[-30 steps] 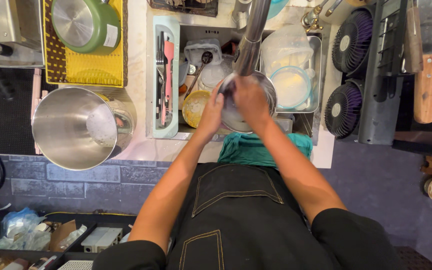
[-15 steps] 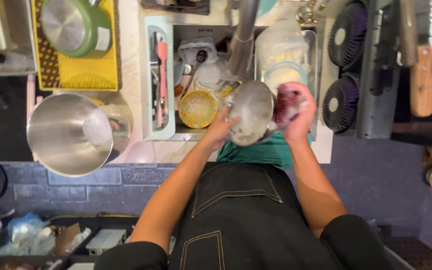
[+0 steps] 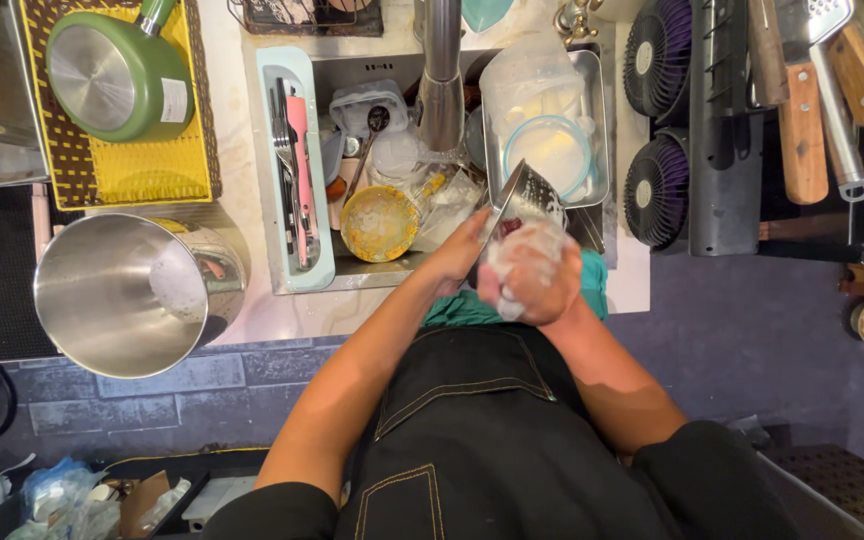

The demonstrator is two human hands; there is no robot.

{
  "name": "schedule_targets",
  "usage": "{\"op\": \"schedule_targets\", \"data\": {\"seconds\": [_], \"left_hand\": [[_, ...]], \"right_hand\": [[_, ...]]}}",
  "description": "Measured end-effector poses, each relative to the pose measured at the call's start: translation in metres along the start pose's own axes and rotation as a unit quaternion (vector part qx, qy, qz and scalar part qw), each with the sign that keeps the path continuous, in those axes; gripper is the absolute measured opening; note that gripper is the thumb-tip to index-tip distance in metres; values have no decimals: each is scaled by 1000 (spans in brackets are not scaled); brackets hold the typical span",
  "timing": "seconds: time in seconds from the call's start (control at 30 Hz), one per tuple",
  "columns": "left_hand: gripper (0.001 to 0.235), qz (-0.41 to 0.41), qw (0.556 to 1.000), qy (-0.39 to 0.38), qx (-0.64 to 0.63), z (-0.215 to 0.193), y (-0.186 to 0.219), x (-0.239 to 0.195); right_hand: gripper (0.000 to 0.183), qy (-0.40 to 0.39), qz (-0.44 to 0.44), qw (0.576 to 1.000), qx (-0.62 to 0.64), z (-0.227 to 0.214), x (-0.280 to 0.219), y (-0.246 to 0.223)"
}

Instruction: The person washes several kitchen items at a sink. They rinse a metal bowl, apply dish soap, and scrub it with a sponge. They then wash a plastic container and a patterned bowl, rinsing each under running water.

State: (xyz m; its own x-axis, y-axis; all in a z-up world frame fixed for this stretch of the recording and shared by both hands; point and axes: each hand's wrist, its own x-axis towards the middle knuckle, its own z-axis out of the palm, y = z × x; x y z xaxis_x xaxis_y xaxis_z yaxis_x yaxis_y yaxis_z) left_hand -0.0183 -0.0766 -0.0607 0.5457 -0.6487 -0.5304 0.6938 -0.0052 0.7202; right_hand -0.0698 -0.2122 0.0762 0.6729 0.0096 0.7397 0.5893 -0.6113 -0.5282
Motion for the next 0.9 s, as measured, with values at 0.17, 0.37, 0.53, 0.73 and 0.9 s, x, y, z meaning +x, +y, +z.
{"op": "schedule_targets", "data": {"seconds": [0.17,0.37,0.53,0.73,0.9], "left_hand": [[63,37,987,-82,135,-19,13,-11],[55,57,975,-76,-203,-19,-6,5],[45,145,947,252,-134,-11,-46,11],[34,303,819,457,171,-47,-24,-18],[46,490,705,304,413,-84,1,-35]], "right_hand": [[21,-38,378,917,121,-13,14,44],[60,116,408,730,536,42,-22,40],[78,185,312,885,291,71,-58,-3],[47,-26,82,993,-84,39,-19,14],[47,-46,220,973,-47,45,-15,62]]}}
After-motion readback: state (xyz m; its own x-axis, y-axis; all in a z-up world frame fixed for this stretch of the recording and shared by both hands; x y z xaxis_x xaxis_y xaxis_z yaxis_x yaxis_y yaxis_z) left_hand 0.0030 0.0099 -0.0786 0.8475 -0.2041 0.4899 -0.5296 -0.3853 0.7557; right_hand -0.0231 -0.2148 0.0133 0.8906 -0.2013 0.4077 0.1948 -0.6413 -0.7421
